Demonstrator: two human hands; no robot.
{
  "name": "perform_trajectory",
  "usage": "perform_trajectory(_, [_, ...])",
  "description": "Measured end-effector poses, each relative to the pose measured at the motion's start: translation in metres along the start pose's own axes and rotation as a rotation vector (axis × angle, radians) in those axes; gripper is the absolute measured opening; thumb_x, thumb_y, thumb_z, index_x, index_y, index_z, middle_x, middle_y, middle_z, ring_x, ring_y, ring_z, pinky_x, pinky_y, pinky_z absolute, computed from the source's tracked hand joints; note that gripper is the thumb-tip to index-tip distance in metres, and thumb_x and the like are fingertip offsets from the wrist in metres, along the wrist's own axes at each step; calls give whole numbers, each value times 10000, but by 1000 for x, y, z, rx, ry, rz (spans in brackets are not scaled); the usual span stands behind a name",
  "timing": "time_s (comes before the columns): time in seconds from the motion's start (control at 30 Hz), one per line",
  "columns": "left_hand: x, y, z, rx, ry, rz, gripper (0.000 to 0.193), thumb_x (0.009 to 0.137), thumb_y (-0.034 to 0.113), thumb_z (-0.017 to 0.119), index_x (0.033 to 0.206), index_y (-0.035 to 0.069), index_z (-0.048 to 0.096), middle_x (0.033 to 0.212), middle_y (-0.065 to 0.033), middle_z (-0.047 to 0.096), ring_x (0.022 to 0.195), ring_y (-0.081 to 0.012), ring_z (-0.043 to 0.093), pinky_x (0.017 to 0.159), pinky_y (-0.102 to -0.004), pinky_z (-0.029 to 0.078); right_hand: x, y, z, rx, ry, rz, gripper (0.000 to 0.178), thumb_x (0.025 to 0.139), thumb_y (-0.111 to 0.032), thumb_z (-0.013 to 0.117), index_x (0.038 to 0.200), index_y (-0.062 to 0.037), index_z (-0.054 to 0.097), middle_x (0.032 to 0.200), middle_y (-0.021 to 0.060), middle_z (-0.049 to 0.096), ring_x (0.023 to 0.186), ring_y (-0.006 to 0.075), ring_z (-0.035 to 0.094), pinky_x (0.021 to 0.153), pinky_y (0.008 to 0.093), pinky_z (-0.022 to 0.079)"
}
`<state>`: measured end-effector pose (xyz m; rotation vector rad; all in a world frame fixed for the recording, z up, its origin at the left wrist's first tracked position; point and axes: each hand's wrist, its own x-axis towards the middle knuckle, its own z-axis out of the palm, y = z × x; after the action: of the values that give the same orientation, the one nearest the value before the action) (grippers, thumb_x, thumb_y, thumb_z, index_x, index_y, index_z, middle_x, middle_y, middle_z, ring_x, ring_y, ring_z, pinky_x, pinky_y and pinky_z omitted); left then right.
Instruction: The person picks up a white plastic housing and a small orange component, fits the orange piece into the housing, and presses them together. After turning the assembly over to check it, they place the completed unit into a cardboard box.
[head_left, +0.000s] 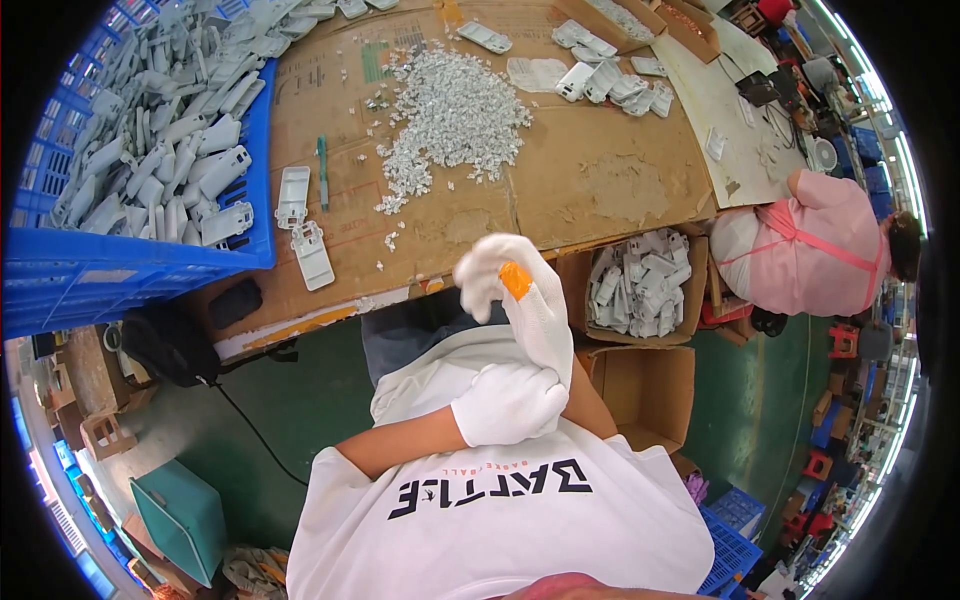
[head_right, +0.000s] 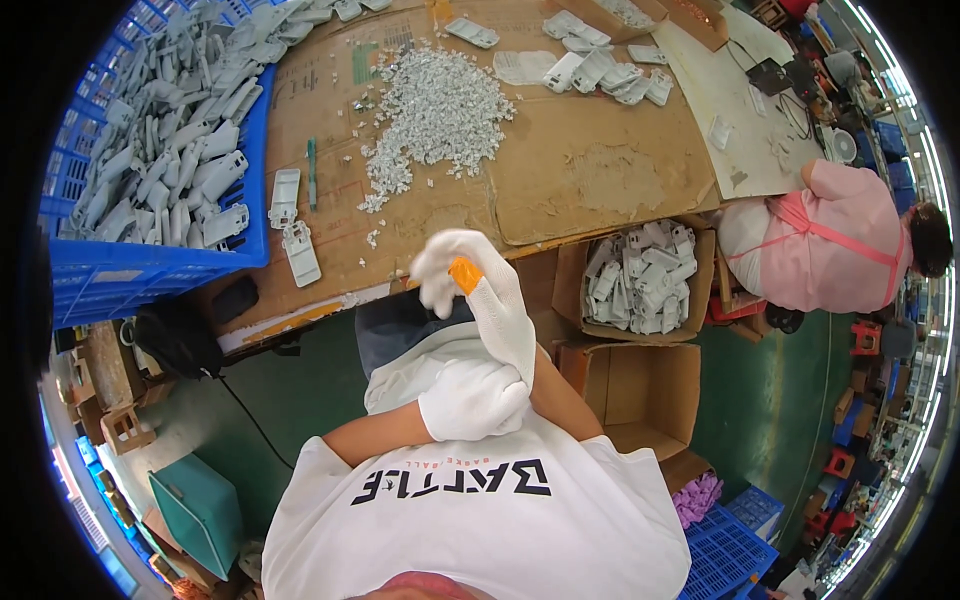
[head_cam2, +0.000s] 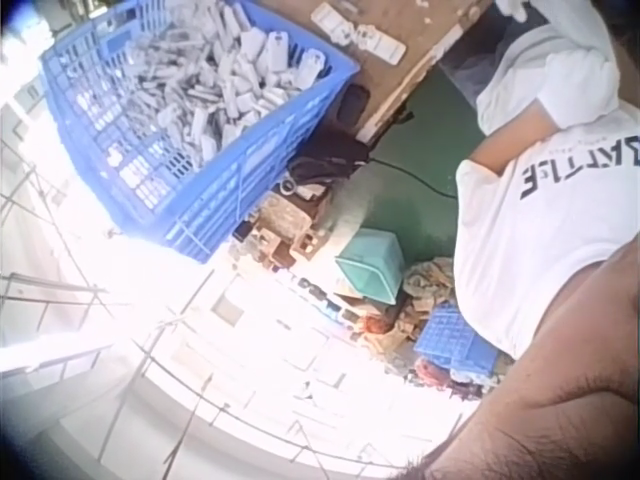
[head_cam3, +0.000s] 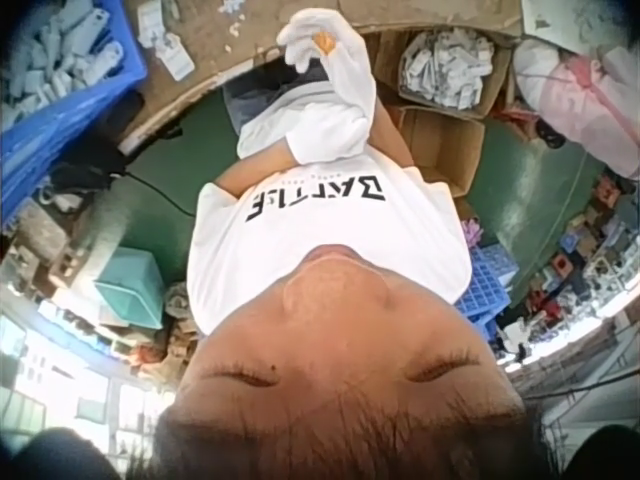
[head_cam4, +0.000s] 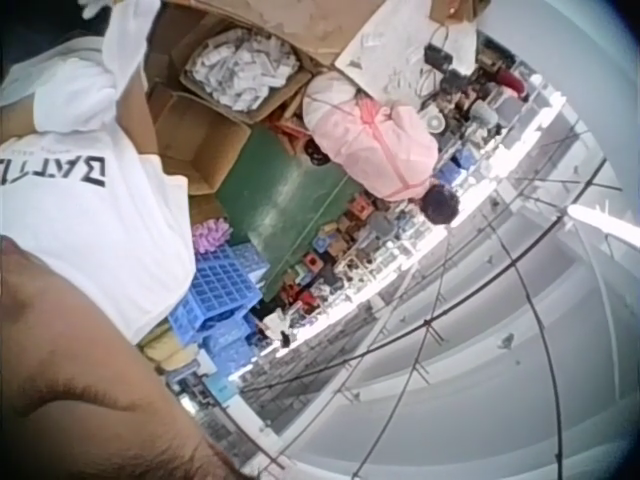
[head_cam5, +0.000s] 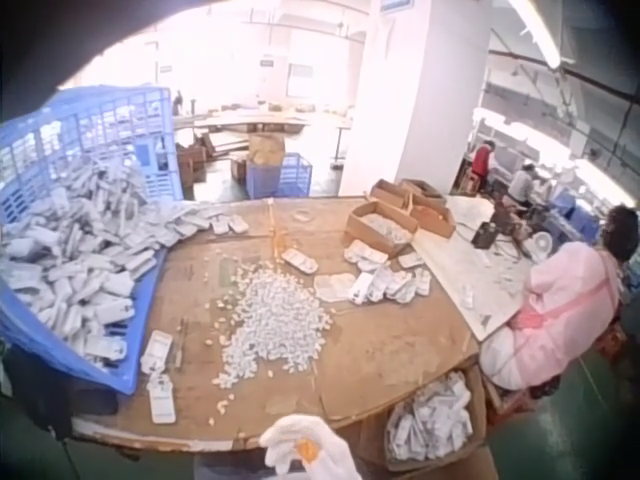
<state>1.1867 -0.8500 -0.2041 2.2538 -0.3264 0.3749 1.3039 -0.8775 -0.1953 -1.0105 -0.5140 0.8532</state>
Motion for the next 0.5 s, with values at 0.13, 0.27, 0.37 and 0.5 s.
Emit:
perform_trajectory(0.13, [-2,-2,1,2,21,16,167,699,154,647,796,71,540,712,-73,561,616,-270,593,506,-390,473,2,2,4,11,10,-173,279,1013,-103,464,1251,28,527,1171,209,622,807,226,640,737,331,519])
perform_trajectory(0.27, [-3,0,0,3,16,14,167,693,160,644,784,72,534,691,-65,558,595,-262,590,493,-383,468,1,4,-5,-13,-204,-155,155,981,6,413,844,-32,472,768,88,458,579,104,358,509,249,308])
perform_trajectory(0.37, [-4,-2,-1,10,7,22,171,685,165,646,773,74,532,676,-62,554,581,-258,588,484,-383,464,-2,2,1,77,-68,-52,211,987,1,402,789,-70,410,719,36,394,568,82,271,500,242,240])
perform_trajectory(0.5, [-4,-1,-3,38,20,26,173,672,175,652,751,80,531,672,-63,554,575,-252,590,478,-380,465,-3,2,5,81,-30,-27,243,994,-5,394,771,-101,380,678,-3,333,554,73,217,491,243,207])
